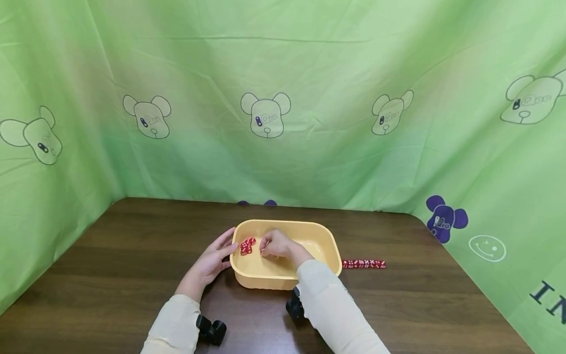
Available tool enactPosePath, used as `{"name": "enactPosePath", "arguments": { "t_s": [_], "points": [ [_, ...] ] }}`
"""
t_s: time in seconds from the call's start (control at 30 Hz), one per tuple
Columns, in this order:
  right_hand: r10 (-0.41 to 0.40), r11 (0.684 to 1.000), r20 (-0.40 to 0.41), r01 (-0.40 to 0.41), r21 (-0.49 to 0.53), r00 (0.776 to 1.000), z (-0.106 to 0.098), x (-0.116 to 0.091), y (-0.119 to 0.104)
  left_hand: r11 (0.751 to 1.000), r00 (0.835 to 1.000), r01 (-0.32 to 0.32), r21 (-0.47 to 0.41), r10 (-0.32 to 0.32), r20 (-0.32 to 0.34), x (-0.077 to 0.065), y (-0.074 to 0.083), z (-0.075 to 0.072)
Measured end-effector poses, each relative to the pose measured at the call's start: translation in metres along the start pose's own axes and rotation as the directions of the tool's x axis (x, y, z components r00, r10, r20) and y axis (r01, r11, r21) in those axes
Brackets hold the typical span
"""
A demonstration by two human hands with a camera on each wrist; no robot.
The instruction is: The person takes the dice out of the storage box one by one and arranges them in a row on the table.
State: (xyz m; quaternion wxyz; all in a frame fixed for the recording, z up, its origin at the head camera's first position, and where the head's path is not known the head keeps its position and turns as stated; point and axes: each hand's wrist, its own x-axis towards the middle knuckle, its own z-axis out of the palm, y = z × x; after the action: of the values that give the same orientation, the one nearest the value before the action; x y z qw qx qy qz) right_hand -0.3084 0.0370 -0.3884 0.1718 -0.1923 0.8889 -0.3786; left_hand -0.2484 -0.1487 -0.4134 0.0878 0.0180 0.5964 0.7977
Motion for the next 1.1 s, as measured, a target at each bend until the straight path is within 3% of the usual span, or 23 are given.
{"name": "enactPosePath", "arguments": {
  "t_s": [0.47, 1.1],
  "points": [
    [-0.021, 0.994, 0.019, 0.018, 0.108, 1.0, -0.007, -0.008, -0.01, 1.0, 1.0, -0.004, -0.012, 0.004, 0.013, -0.001, 0.0, 0.001],
    [-0.178, 0.982, -0.003, 0.178, 0.067, 0.984, -0.045, -0.019, -0.019, 1.0, 1.0, -0.001, -0.005, 0.002, 0.008, -0.002, 0.0, 0.0]
  ]
}}
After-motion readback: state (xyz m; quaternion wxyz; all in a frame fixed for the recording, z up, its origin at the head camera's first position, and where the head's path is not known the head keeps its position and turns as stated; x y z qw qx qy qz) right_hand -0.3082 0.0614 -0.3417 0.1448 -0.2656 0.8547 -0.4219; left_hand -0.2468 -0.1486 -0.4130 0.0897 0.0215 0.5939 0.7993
